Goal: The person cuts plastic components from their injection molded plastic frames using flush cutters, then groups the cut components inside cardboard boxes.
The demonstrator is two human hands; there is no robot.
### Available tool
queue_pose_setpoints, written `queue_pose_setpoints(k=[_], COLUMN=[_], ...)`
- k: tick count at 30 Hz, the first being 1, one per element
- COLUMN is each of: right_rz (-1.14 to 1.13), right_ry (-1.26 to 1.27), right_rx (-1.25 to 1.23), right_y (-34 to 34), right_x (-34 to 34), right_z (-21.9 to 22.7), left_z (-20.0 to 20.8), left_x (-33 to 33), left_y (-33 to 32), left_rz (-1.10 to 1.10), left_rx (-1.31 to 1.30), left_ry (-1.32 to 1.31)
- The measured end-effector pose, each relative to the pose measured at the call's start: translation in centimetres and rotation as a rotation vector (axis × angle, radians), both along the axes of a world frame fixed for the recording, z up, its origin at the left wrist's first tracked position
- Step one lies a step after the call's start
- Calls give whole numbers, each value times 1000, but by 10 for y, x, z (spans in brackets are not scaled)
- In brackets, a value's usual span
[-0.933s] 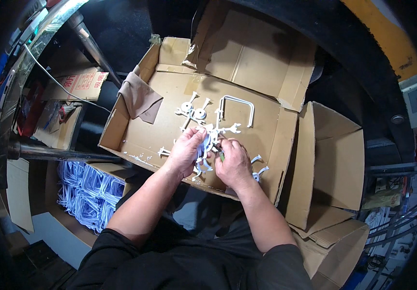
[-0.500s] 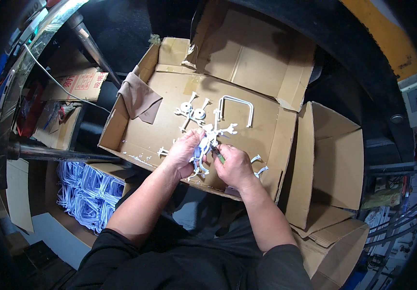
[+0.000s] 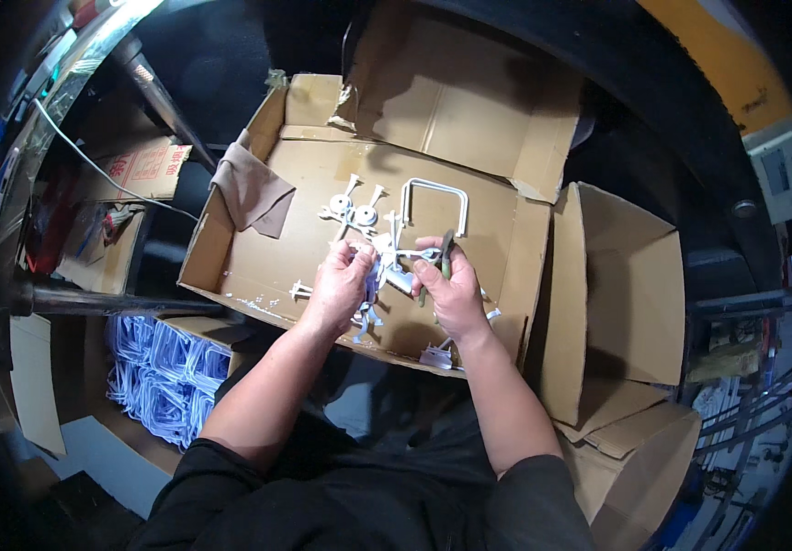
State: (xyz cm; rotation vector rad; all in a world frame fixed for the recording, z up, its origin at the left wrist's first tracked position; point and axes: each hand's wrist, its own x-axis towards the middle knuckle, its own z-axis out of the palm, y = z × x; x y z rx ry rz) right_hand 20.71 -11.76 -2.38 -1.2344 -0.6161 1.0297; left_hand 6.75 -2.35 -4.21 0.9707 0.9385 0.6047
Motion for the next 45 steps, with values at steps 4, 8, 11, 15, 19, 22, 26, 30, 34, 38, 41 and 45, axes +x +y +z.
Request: queue_pose_setpoints(k=[4,8,11,15,19,22,26,30,34,38,41,45], right_rz=[-82,-289,-460,-806,-1215,-1142,-527,357,809,800,778,494], right_ry=[-111,21,-8,100,393,177,-847,-1550,-1255,-1284,-1244,-1122], right_rx=[-49,-57,-72,53,150,-95,-224,-481,-974,-1015,-1051,-878], right_y=[-4,-16,-35,-104,-166,-155,-103,-80,-68,-74,-69,-68], right_x=[8,22,64,188,252,209,114,54,32,35,45,55], right_z=[-9,-4,21,48,29,29,14,7,-18,-32,-34,-35], left_z=[2,7,8,15,17,19,16,10,15,19,25,28], left_x=[1,3,-7,-16,-12,-15,-17,-20,-21,-22,-21,-19], left_y=[-5,-8,-2,9,15,18,19,23,25,27,26,24], left_rz=[-162,-260,-263,-174,-149,-130,-93,-4,39,111,117,95], left_rx=[-124,-431,-526,-610,-696,-708,-765,-847,-825,-809,-800,-746], left_ry=[-112,-271,-428,-671,-897,-913,-954,-976,-957,-938,-939,-939])
